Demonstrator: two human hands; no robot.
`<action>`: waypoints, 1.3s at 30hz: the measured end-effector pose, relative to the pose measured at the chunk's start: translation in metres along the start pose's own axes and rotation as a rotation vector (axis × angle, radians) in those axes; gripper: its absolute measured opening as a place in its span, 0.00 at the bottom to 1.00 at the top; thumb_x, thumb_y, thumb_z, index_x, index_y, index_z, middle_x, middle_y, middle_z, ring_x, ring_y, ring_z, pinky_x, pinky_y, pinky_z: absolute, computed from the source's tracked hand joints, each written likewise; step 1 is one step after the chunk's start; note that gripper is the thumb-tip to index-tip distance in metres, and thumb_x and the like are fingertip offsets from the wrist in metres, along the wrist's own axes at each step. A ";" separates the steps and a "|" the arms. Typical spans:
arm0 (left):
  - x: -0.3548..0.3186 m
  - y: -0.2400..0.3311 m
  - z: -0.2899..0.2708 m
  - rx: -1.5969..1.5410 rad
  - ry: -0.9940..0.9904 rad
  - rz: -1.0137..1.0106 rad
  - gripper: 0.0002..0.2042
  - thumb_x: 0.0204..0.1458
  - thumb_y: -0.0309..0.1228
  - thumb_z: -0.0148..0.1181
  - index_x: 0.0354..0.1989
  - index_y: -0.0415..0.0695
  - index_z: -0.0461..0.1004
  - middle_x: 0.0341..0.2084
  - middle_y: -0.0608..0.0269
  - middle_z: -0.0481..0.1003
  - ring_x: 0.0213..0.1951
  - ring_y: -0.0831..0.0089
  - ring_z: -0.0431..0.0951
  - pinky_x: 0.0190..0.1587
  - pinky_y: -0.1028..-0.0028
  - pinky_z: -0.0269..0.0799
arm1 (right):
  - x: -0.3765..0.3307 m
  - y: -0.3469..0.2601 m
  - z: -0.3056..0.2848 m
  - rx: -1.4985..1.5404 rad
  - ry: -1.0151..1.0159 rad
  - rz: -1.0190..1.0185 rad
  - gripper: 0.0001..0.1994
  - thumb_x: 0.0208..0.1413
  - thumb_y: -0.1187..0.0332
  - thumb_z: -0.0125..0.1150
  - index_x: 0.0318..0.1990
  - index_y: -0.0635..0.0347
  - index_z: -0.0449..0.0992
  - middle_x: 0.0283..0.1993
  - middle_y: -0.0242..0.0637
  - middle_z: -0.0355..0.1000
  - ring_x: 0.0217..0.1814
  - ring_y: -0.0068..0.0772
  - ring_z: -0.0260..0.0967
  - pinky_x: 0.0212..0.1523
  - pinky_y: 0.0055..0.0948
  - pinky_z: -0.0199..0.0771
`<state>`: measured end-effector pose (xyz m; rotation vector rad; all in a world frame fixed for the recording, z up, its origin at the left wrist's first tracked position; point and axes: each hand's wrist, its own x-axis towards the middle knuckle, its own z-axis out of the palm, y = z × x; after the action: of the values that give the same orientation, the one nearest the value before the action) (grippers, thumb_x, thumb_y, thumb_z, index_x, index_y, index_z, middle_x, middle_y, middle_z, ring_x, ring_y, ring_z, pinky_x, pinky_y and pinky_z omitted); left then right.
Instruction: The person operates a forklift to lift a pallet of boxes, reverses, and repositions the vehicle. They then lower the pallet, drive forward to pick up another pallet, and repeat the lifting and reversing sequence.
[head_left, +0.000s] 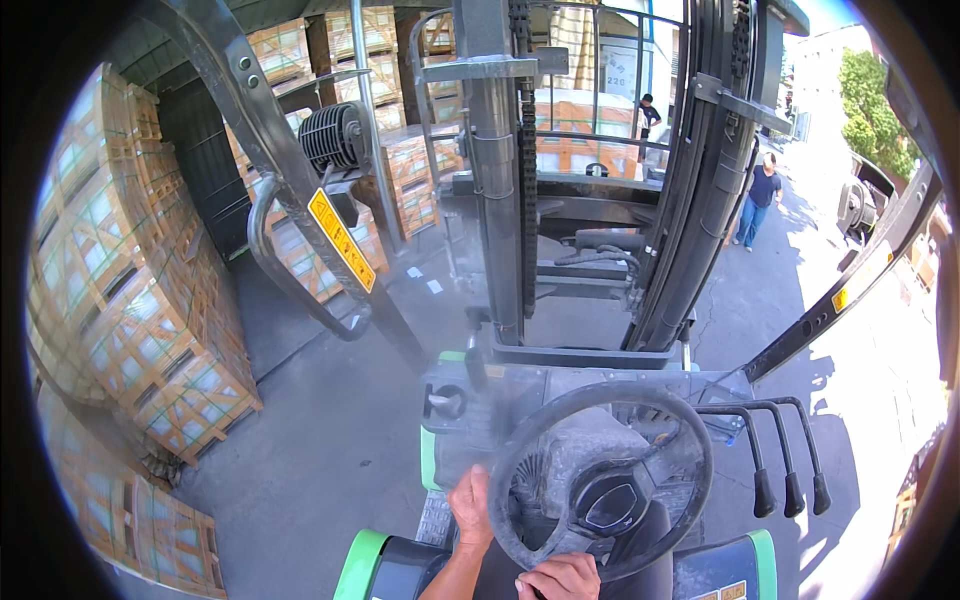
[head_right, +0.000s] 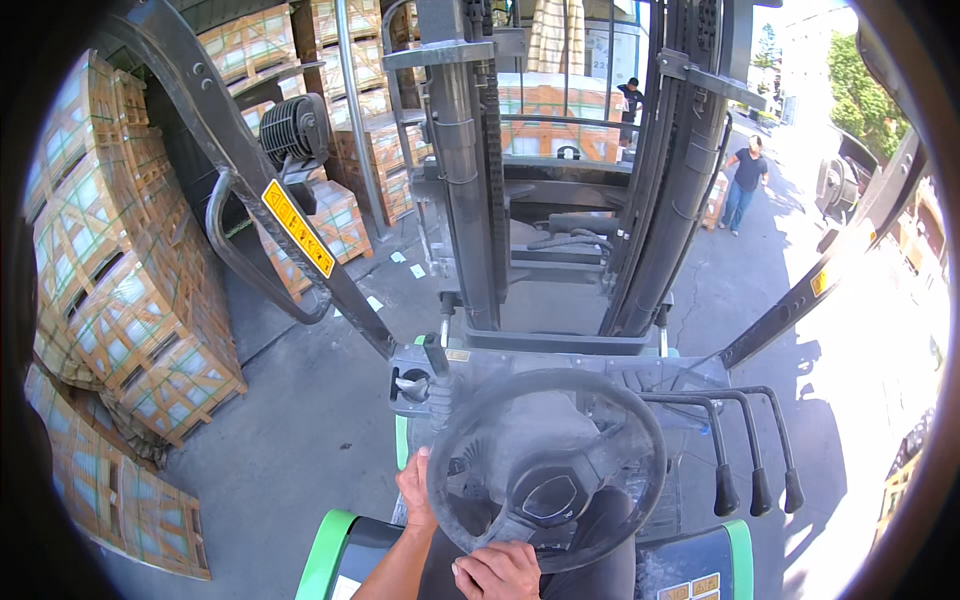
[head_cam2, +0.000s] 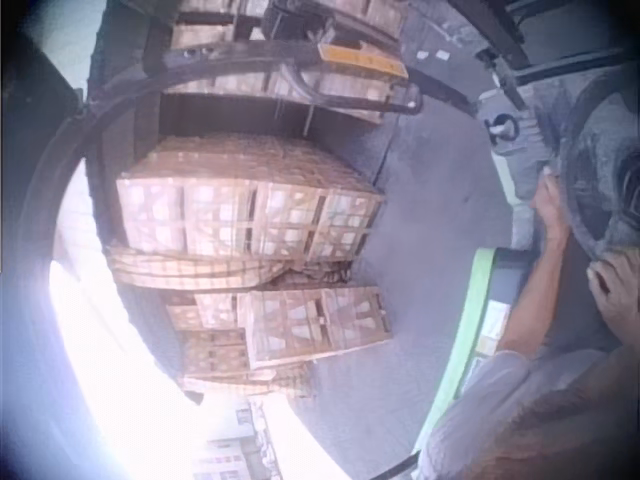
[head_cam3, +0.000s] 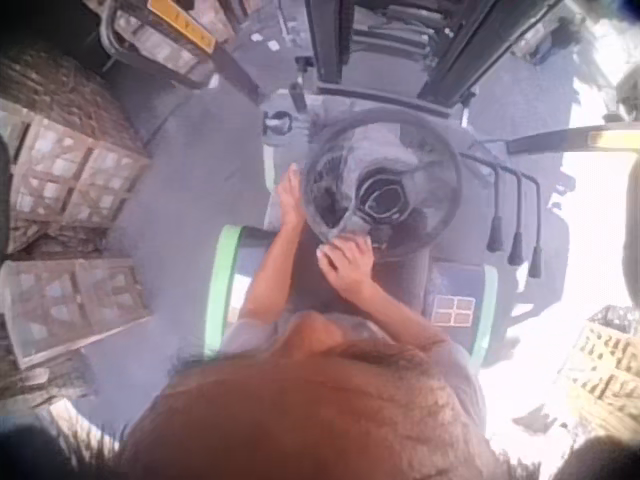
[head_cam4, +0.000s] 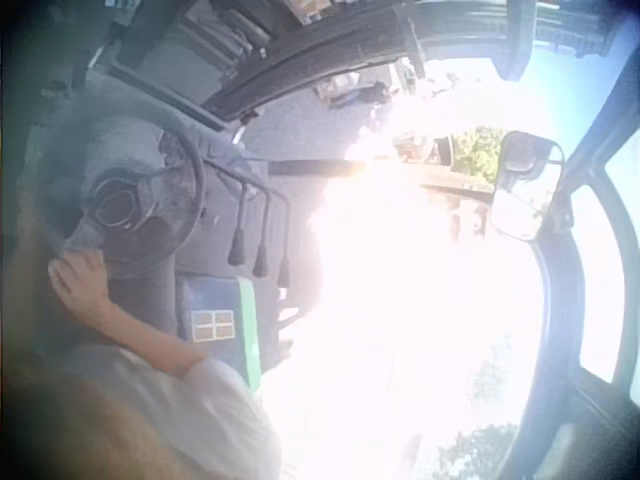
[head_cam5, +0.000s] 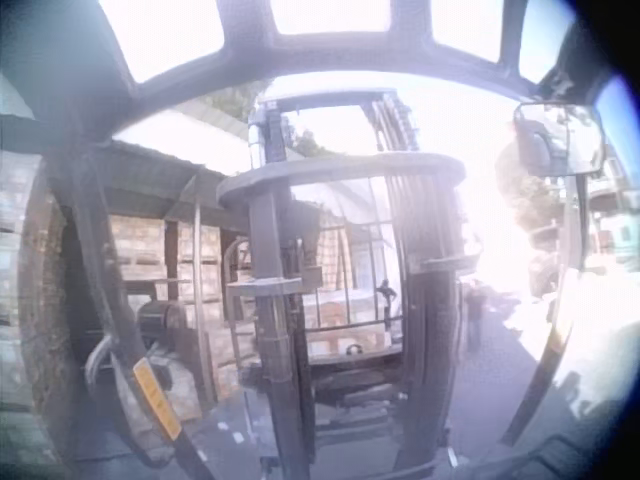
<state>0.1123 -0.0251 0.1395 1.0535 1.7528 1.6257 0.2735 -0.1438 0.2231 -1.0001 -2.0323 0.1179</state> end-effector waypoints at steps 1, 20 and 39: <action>-0.008 0.000 0.003 -0.011 0.022 0.047 0.23 0.70 0.42 0.50 0.28 0.35 0.72 0.18 0.45 0.69 0.21 0.58 0.61 0.29 0.55 0.63 | -0.007 0.002 -0.010 -0.002 -0.002 -0.018 0.12 0.45 0.70 0.76 0.38 0.50 0.81 0.44 0.33 0.74 0.48 0.42 0.73 0.47 0.47 0.71; -0.118 0.030 0.056 -0.057 0.165 -0.015 0.24 0.71 0.40 0.49 0.25 0.33 0.67 0.15 0.53 0.57 0.23 0.68 0.53 0.25 0.59 0.55 | -0.062 0.083 -0.208 0.024 -0.007 0.033 0.10 0.43 0.71 0.75 0.34 0.51 0.79 0.42 0.33 0.75 0.48 0.42 0.74 0.49 0.47 0.72; -0.200 0.118 0.111 -0.040 0.197 -0.115 0.22 0.72 0.41 0.49 0.28 0.36 0.69 0.17 0.56 0.67 0.23 0.70 0.62 0.27 0.62 0.62 | 0.125 0.176 -0.290 -0.046 0.251 -0.065 0.10 0.46 0.79 0.69 0.37 0.59 0.78 0.37 0.38 0.74 0.41 0.45 0.73 0.45 0.42 0.73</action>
<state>0.3362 -0.1282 0.2141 0.7809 1.8609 1.7337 0.5507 -0.0143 0.4164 -0.9262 -1.8420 -0.0856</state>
